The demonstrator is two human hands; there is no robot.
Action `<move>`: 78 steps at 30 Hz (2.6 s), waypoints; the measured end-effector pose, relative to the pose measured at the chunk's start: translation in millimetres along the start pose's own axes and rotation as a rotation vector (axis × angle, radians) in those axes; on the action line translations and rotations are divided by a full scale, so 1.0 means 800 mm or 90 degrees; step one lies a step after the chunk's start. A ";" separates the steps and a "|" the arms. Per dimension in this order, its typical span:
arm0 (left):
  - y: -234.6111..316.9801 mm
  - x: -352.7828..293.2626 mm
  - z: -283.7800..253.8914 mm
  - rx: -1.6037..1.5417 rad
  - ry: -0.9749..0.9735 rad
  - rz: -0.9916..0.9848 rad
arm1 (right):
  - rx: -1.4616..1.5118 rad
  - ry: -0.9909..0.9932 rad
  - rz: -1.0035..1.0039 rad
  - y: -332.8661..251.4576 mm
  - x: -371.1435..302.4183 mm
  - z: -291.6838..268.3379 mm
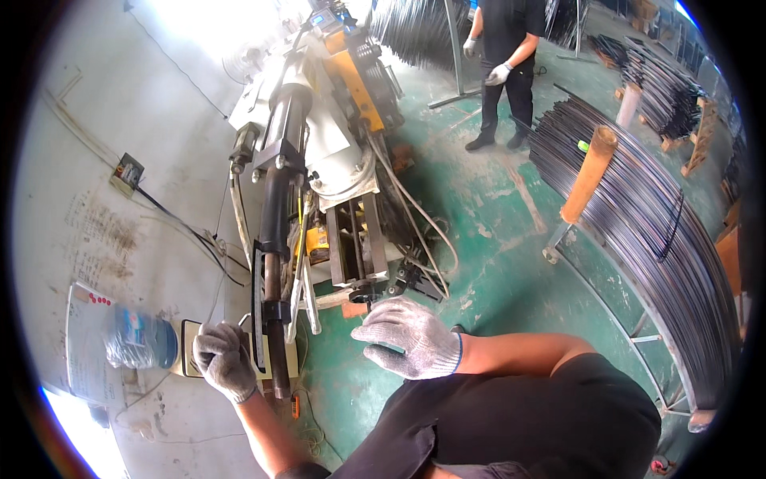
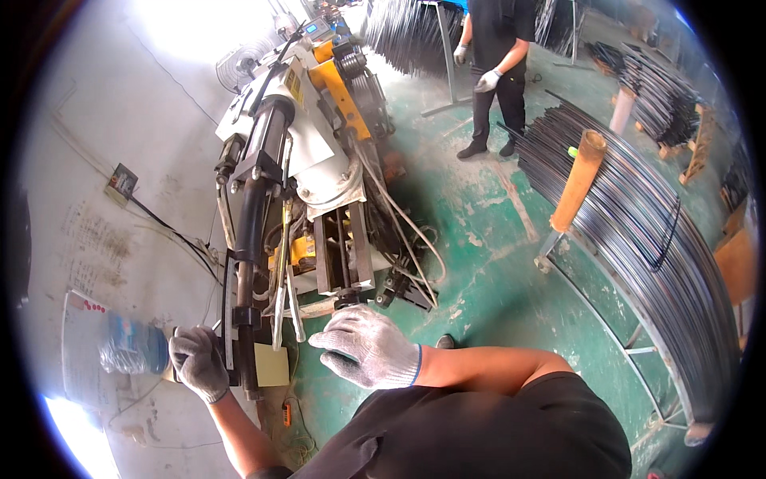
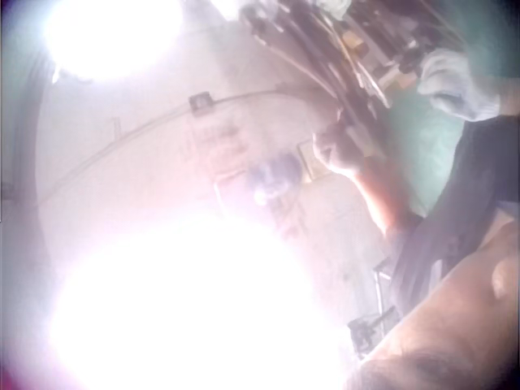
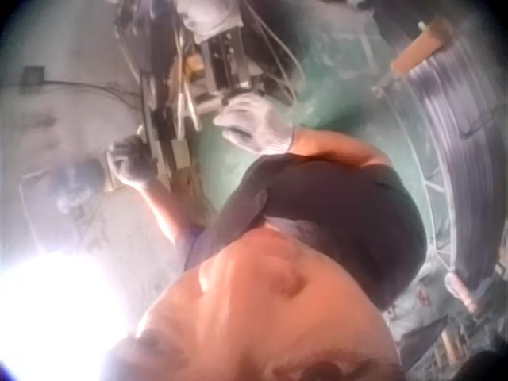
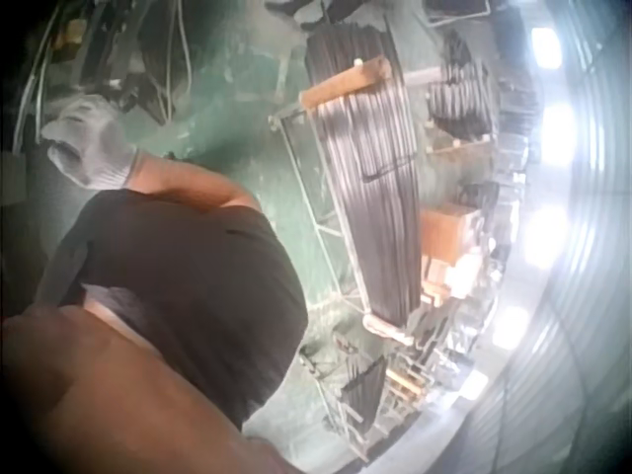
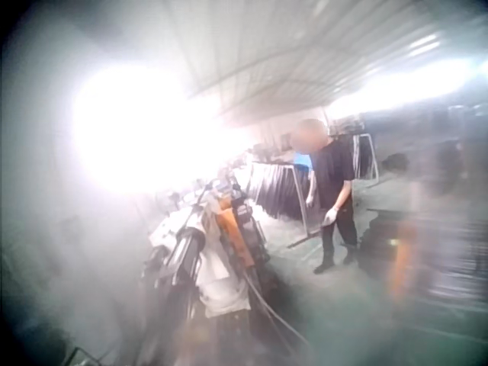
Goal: The person operates a metal cutting machine to cut long metal rods into shorter segments. They load the rods into the machine, activate the cutting mechanism, and then remove the cut pieces to stack them on a nearby rack. The person also adjusts the machine's clamping mechanism and moves a wooden board with a coworker.
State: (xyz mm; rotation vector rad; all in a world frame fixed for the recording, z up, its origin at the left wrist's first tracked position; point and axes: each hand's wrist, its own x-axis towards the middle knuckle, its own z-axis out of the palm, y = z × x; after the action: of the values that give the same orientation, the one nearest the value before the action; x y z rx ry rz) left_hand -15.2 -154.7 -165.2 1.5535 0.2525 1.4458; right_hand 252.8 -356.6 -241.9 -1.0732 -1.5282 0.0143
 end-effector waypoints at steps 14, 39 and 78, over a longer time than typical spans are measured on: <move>-0.044 -0.028 -0.016 0.216 0.128 0.221 | 0.034 -0.125 -0.059 0.092 0.036 -0.029; -0.391 -0.123 0.275 -0.012 0.070 -0.650 | 0.709 0.480 0.081 0.286 0.106 -0.464; -0.579 -0.017 0.941 0.013 -0.242 -0.783 | -0.804 0.214 0.958 0.516 -0.506 -0.910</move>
State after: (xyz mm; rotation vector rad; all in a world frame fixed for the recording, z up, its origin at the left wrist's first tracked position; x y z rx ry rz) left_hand 828.3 -294.8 -390.1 1.2292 0.8086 0.1857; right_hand 1020.0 -763.4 -573.4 -2.8054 0.0465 -0.0999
